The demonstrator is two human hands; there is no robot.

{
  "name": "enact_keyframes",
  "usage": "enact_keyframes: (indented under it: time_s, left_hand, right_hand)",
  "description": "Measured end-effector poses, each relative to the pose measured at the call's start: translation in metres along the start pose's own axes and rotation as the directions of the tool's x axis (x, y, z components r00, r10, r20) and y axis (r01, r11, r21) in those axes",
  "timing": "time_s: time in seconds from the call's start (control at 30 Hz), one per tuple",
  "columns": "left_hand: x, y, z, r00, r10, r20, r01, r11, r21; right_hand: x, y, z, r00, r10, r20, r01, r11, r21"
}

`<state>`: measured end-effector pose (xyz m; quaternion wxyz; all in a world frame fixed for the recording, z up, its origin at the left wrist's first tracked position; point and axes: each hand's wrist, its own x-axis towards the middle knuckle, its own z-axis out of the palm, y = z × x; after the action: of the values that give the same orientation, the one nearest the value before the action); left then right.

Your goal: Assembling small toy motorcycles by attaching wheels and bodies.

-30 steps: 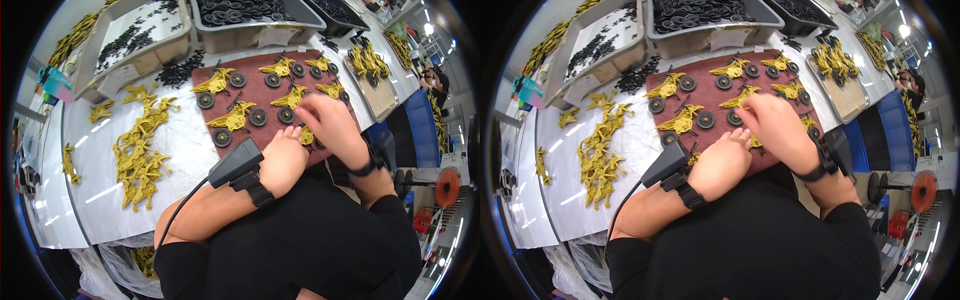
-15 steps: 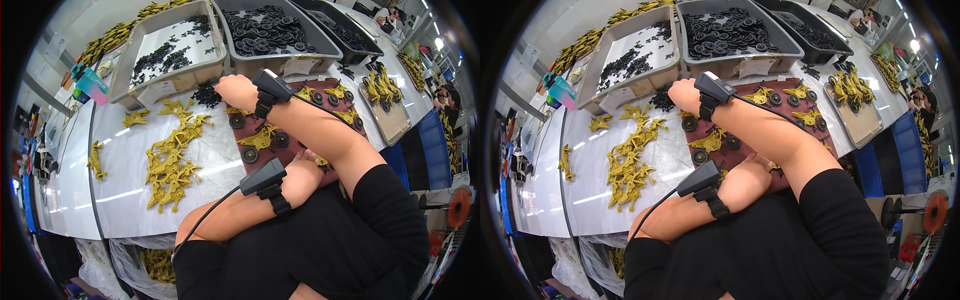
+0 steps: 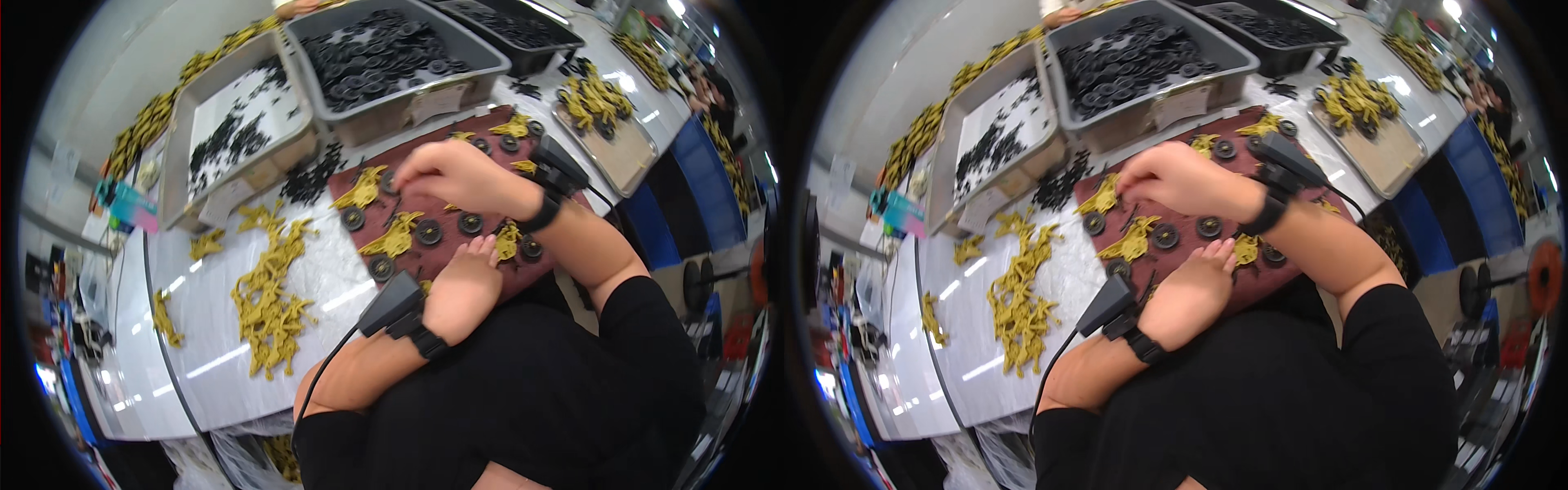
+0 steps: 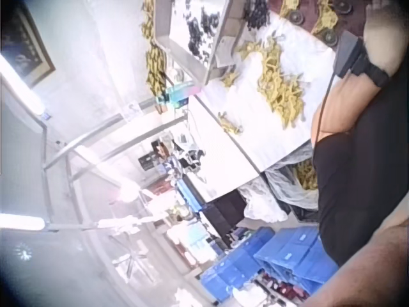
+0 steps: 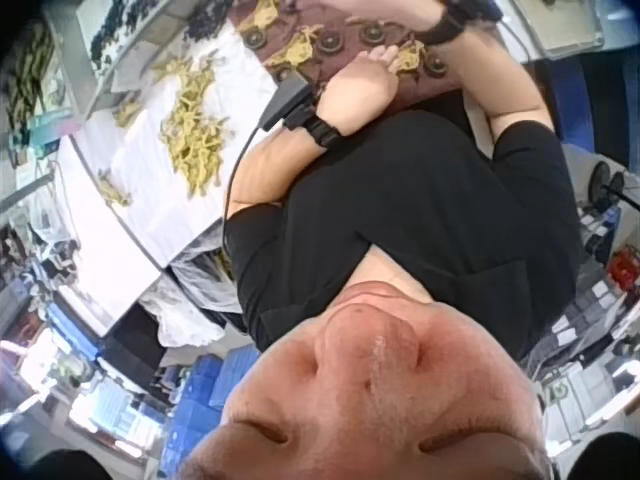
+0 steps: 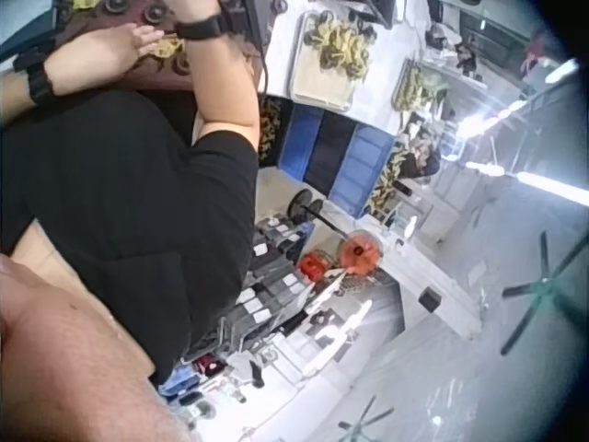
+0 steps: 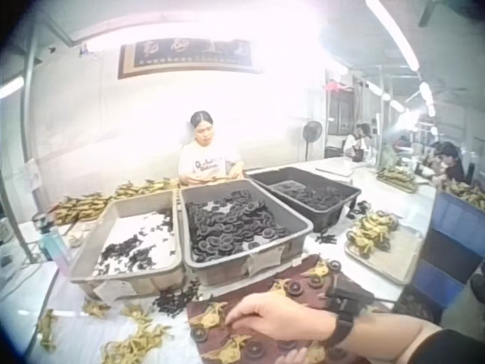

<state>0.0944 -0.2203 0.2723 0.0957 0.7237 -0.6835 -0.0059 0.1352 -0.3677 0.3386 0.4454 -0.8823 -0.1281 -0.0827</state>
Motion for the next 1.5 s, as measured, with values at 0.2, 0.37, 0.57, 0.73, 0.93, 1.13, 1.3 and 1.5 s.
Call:
enact_keyframes:
  time_s: [0.2, 0.37, 0.57, 0.73, 0.93, 1.13, 1.3, 1.5]
  left_hand:
    - [0.006, -0.003, -0.007, 1.0, 0.02, 0.02, -0.018, 0.996, -0.082]
    - [0.02, 0.005, -0.031, 0.993, 0.021, 0.118, -0.01, 0.995, -0.096]
    - [0.058, 0.019, -0.056, 0.993, 0.012, 0.119, -0.012, 1.0, 0.004]
    - [0.11, 0.029, -0.035, 0.983, 0.154, 0.098, -0.145, 0.985, -0.098]
    - [0.135, 0.027, -0.004, 0.976, 0.179, 0.127, -0.169, 0.982, -0.084]
    - [0.136, 0.024, 0.002, 0.972, 0.169, 0.163, -0.149, 0.981, -0.128]
    - [0.135, 0.019, 0.007, 0.969, 0.19, 0.157, -0.179, 0.98, -0.084]
    - [0.134, 0.019, 0.013, 0.972, 0.2, 0.124, -0.196, 0.98, -0.042]
  right_hand:
    - [-0.154, 0.014, -0.064, 0.821, 0.387, -0.42, -0.391, 0.917, 0.08]
    - [-0.233, 0.022, -0.071, 0.534, 0.631, -0.563, -0.573, 0.759, 0.309]
    - [-0.252, 0.03, -0.047, 0.612, 0.387, -0.69, -0.584, 0.809, -0.064]
    - [-0.241, 0.036, -0.034, 0.654, 0.361, -0.665, -0.583, 0.801, -0.138]
    - [-0.24, 0.043, -0.034, 0.661, 0.404, -0.633, -0.612, 0.778, -0.143]
    - [-0.234, 0.037, -0.037, 0.679, 0.46, -0.572, -0.679, 0.689, -0.253]
    - [-0.226, 0.036, -0.036, 0.68, 0.536, -0.501, -0.725, 0.595, -0.348]
    - [-0.214, 0.031, -0.03, 0.666, 0.551, -0.503, -0.746, 0.482, -0.46]
